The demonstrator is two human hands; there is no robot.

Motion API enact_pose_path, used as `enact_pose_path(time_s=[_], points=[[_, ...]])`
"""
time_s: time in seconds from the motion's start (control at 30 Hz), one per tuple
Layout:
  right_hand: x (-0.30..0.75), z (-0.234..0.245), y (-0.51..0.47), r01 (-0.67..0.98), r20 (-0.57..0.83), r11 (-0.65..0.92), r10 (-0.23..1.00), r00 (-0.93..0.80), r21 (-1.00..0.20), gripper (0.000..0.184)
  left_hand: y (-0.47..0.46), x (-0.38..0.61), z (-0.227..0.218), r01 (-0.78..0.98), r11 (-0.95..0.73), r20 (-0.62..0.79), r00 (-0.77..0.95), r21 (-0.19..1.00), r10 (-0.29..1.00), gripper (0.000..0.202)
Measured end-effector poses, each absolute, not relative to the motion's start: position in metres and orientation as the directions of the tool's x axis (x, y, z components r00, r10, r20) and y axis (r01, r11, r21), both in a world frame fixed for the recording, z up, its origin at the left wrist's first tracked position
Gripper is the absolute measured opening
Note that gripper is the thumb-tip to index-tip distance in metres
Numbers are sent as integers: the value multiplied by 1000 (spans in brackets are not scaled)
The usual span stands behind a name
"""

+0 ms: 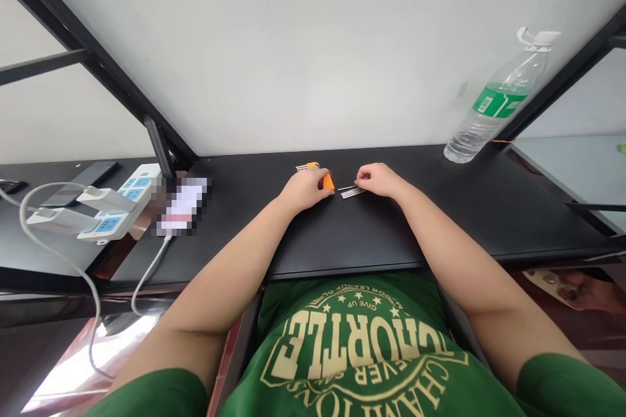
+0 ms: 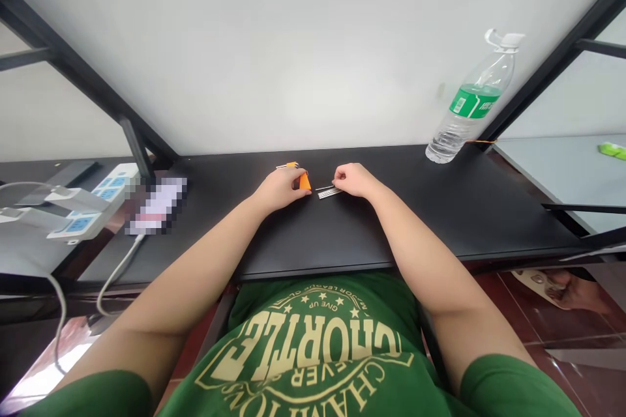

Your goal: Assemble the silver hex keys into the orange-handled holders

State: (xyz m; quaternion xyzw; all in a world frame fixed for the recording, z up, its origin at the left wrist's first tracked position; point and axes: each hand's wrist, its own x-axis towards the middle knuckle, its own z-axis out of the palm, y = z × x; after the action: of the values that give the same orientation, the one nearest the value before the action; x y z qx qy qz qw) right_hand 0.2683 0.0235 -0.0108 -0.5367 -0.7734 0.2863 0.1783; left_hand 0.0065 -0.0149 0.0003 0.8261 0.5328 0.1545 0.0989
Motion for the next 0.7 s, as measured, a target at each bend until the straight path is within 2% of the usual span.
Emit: enact_pose_path(time_s=[0.13, 0.23, 0.3, 0.4, 0.53, 0.7], points=[[269, -14, 24, 726, 24, 273, 942, -334, -631, 9, -15, 7, -1, 851, -408, 142, 382, 330, 913, 27], [273, -10, 19, 670, 83, 420, 876, -474, -612, 25, -14, 6, -2, 850, -409, 144, 383, 331, 912, 31], [275, -7, 16, 646, 49, 498, 812, -582, -578, 29, -14, 6, -2, 849, -410, 143, 385, 333, 912, 33], [279, -5, 15, 662, -25, 534, 768, -640, -526, 25, -14, 6, -3, 852, -403, 135, 380, 335, 915, 38], [285, -6, 20, 664, -51, 516, 768, -638, -541, 12, -13, 7, -5, 852, -396, 118, 379, 343, 918, 42], [286, -3, 19, 667, -38, 476, 797, -602, -573, 15, -14, 7, -6, 842, -412, 123, 394, 347, 911, 45]])
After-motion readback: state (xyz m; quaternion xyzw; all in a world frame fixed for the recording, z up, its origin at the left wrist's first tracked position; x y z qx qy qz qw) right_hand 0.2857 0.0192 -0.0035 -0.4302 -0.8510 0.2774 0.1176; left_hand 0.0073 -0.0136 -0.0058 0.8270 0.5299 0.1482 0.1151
